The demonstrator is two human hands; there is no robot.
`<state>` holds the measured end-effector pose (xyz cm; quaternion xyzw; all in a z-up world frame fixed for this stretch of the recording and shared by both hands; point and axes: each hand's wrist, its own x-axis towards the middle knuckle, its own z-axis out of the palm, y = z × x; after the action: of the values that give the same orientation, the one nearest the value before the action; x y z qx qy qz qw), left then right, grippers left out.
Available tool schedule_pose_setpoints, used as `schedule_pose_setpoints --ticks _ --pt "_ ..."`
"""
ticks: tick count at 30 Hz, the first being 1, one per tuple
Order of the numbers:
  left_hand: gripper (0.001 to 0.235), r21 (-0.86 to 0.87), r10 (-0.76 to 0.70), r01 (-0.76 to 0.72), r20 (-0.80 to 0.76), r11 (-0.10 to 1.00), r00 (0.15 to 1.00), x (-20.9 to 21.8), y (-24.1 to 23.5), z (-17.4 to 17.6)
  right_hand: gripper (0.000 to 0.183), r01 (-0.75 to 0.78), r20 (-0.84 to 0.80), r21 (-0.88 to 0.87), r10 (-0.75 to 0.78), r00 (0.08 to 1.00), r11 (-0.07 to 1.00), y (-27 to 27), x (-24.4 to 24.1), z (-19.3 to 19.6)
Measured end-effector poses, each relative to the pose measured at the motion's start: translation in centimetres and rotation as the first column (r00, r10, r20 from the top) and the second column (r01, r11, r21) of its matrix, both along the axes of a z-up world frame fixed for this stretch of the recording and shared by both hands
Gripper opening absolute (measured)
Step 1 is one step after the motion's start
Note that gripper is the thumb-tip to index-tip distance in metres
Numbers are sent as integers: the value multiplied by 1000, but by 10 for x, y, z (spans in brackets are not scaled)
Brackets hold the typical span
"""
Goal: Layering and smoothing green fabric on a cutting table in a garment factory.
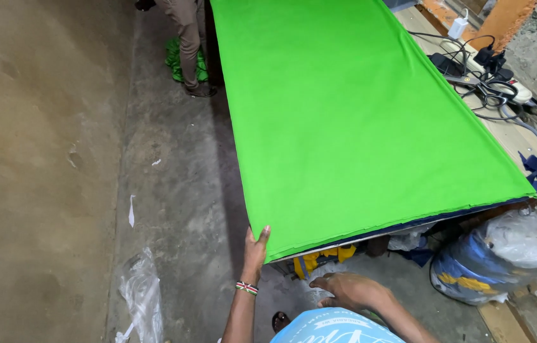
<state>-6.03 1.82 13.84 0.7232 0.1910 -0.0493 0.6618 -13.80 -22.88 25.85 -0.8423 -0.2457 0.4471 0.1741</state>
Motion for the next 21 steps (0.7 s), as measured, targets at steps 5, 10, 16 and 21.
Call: schedule_pose_setpoints --ticks 5,10,16,21 --pt "103 74 -3 14 -149 997 989 3 2 -6 59 21 -23 -33 -22 999 999 10 -1 18" --pt "77 -17 15 -15 2 1000 1000 6 1 -17 59 22 -19 -37 -22 1000 999 14 -4 14" --pt "74 -30 22 -22 7 999 1000 9 2 -33 65 18 -11 -35 -18 1000 999 15 -14 6" --pt "67 5 13 -14 109 1000 994 14 2 -51 61 14 1 -51 -14 1000 999 22 -19 4"
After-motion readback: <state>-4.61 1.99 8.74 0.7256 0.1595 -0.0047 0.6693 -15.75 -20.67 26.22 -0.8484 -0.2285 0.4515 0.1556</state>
